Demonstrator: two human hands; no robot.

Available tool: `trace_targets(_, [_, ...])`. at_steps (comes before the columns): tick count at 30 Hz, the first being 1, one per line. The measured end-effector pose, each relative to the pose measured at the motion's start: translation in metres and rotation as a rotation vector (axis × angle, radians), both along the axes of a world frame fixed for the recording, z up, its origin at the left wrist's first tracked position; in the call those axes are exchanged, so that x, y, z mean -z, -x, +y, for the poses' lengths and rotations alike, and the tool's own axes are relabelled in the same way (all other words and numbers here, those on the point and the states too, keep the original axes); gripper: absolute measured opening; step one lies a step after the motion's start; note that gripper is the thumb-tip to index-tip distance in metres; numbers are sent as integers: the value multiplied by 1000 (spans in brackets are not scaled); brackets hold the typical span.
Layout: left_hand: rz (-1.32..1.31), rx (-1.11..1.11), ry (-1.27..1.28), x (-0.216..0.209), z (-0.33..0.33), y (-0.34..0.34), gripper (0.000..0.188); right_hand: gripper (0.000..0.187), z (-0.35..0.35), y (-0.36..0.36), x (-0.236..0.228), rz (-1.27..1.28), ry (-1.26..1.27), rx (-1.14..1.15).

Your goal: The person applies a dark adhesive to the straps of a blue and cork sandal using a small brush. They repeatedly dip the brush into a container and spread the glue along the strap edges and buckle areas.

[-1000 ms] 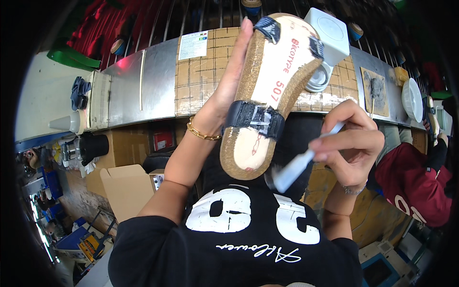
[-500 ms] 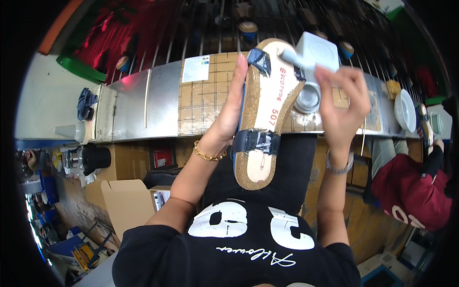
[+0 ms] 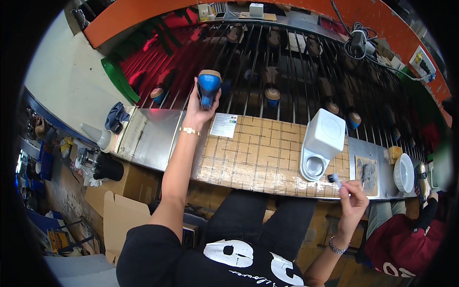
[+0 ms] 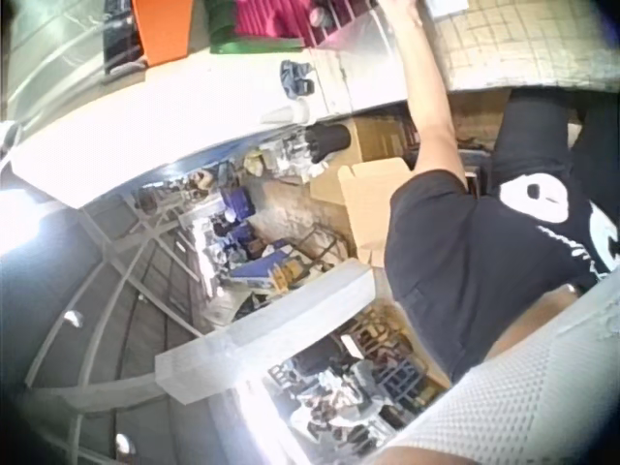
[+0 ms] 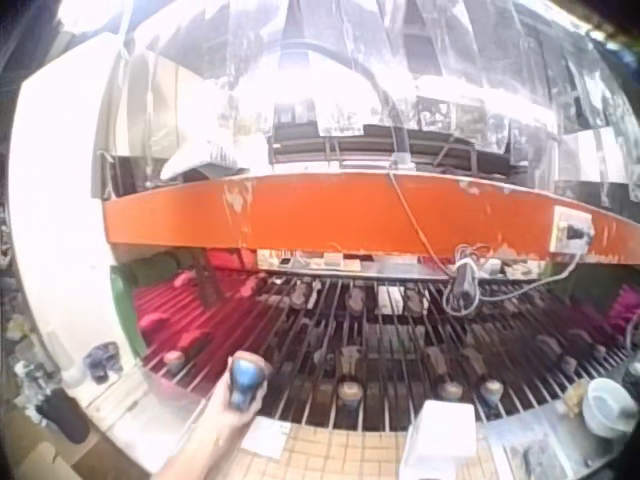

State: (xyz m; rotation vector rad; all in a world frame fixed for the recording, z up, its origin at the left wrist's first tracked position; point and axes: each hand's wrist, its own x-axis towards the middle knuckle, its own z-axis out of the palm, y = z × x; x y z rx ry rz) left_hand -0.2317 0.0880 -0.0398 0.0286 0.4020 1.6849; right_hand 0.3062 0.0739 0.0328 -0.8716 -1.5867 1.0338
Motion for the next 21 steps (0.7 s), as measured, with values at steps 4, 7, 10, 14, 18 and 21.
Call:
trace_targets(4, [-174,-182,211,39,49,68,83,16,-3,24,4,-22,71,-157])
trace_targets(7, [-116,-504,358,46,57,68,80,17,-2,27,5,-35,86,-191])
trace_targets(10, [43,-766,306,25,65,-10,71,17,0,18,8,-49,113,-148])
trace_targets(14, [822,-417,191,-25,84,-121,69,16,9,24,25,84,241,-153])
trace_targets(18, [1888,-55,410,-23,165,-155,101,20,6,50,22,69,244,-257])
trace_targets(21, [2250,-232,611,52,210,-128,99,20,2,58,14,59,236,-287])
